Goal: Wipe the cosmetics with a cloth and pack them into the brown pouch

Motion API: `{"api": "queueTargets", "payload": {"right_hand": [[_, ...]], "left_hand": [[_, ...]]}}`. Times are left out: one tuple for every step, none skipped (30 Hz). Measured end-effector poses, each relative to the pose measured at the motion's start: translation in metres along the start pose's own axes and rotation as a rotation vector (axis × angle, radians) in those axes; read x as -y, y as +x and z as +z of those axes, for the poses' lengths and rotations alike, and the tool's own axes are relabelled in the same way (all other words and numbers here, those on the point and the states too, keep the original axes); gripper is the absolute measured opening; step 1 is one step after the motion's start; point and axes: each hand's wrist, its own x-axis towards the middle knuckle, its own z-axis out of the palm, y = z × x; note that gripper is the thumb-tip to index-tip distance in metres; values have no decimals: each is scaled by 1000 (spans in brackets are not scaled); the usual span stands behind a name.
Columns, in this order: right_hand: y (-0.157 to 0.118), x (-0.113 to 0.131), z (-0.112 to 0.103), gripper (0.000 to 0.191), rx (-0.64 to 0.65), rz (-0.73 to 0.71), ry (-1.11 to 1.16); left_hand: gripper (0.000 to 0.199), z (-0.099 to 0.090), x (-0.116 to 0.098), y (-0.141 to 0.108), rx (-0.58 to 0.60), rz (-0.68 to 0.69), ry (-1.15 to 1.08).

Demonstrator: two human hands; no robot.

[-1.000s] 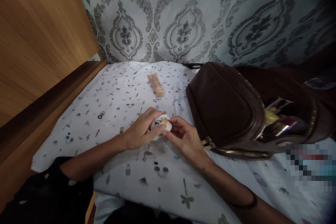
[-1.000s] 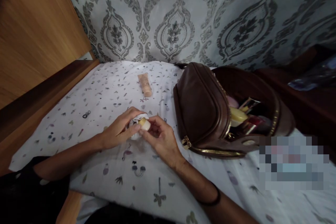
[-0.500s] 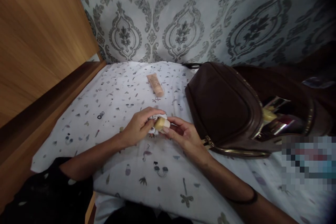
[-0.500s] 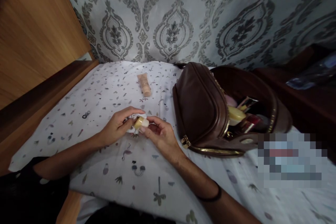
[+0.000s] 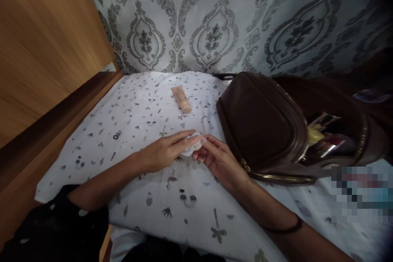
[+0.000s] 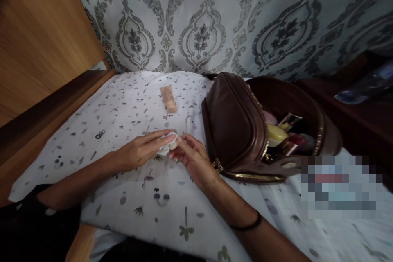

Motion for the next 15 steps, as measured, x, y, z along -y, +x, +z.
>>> {"api": "queueTargets", "payload": {"right_hand": [[0,0,0,36,2,-14,-16],[-1,-1,1,37,2,-29,-41],[-1,-1,1,38,-2,-48,-74],[-1,-2,1,39,-10,-72,-116],[-1,-2,1,40,-17,-101,-164],[-1,-2,0,40,-26,-134,-215],[0,-3,-1,40,-33,-166,-265],[0,-3,-2,40,-37,-197,-310],[0,-4,-2,39,-38,-221,-350],[0,-4,-3,38,-36,-239,-388],[0,-5,-4,37,-35,-256,-421],[0,-6,-4,37,-36,-277,-450],[0,-7,-5,36,-36,-300,-480],[0,-8,-4,35,-37,-330,-510],[0,-9,-4,34,-36,-366,-536]], "left_hand": [[57,0,0,0,-13,2,14],[55,0,0,0,-20,0,23],[53,0,0,1,-21,-7,26],[51,-1,-1,2,-16,-18,23],[49,-2,-1,2,-10,-31,14],[47,-3,-3,3,-3,-44,0],[46,-4,-4,4,3,-58,-20],[44,-4,-6,5,8,-76,-46],[43,-5,-8,6,10,-100,-77],[41,-6,-9,7,11,-129,-114],[41,-7,-11,8,13,-167,-157],[40,-8,-12,9,16,-214,-208],[40,-9,-13,9,22,-267,-266],[40,-10,-14,10,28,-329,-330],[40,-11,-14,11,32,-396,-398]]}}
